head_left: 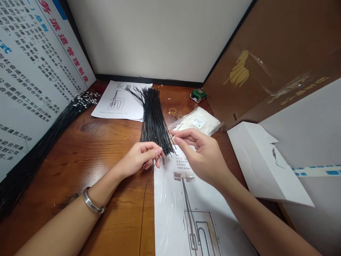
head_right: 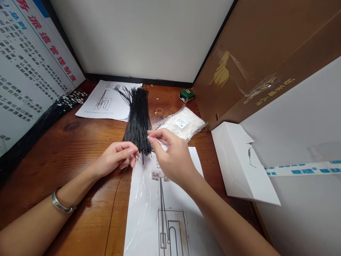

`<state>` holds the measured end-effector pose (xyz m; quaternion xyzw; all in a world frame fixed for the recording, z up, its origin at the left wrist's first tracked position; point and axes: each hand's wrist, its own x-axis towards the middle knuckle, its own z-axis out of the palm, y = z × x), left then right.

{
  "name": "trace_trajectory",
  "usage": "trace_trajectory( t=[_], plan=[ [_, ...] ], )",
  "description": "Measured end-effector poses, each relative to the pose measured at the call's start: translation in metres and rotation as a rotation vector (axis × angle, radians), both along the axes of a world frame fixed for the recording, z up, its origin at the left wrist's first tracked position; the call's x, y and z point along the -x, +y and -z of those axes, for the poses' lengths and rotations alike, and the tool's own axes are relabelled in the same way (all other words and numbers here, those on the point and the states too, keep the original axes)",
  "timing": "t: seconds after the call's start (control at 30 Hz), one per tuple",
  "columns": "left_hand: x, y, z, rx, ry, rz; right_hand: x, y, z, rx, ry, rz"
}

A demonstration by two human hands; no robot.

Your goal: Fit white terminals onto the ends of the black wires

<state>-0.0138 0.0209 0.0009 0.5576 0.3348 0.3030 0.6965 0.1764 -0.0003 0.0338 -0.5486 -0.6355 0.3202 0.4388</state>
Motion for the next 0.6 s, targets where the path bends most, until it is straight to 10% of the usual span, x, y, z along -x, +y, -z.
trace_trajectory(
  t=[0.6],
  plan=[
    [-0.0082,-0.0076,-0.0046,-0.049,0.223,0.037,-0.0045,0.004,-0.0018,-0.046,0.088,0.076]
  ],
)
